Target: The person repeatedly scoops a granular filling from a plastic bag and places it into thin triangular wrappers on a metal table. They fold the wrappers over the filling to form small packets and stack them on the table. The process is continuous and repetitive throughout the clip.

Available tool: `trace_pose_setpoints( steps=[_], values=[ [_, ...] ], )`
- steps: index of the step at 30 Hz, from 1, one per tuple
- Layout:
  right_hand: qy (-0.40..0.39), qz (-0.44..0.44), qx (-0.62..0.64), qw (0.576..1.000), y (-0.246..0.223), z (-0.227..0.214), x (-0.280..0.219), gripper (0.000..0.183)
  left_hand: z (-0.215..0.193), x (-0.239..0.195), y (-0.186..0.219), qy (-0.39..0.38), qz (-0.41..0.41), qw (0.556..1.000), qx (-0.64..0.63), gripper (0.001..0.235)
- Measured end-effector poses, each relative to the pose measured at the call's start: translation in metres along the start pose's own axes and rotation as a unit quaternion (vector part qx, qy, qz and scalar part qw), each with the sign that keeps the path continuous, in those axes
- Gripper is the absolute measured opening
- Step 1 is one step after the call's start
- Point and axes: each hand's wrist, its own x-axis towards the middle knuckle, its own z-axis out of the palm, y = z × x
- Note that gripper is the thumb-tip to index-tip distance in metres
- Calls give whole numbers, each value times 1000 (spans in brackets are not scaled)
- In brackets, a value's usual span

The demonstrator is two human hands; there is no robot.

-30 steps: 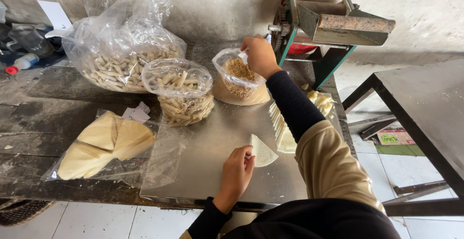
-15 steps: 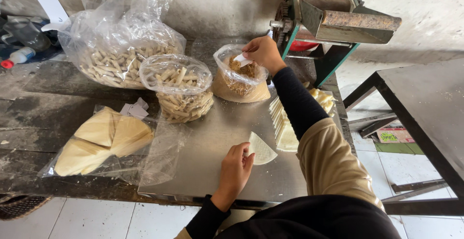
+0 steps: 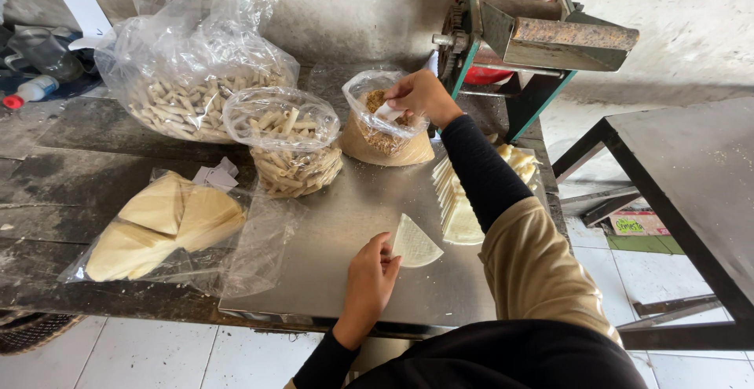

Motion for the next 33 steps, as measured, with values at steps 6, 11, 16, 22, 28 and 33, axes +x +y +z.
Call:
trace_pose_setpoints(
  steps=[6, 11, 16, 22, 28, 33],
  values=[
    [78, -129, -169, 974, -8, 16, -2, 14, 0, -2, 2, -19, -5, 1000, 24, 40],
    [13, -16, -71, 997, -23, 22, -9, 14, -2, -4, 7, -12, -13, 1000, 20, 36],
    [30, 2, 25, 999, -31, 0, -22, 17, -5, -3, 3, 2, -5, 1000, 10, 34],
    [64, 18, 126, 990, -39, -23, -57, 20, -5, -3, 2, 8, -4, 1000, -14, 34],
    [26, 53, 0, 998, -26, -21, -133, 24, -7, -3, 1, 13, -53, 998, -44, 35],
    [-88, 110, 52, 989, 10, 26, -204, 21, -9, -4, 0, 21, -31, 999, -36, 32]
  ],
)
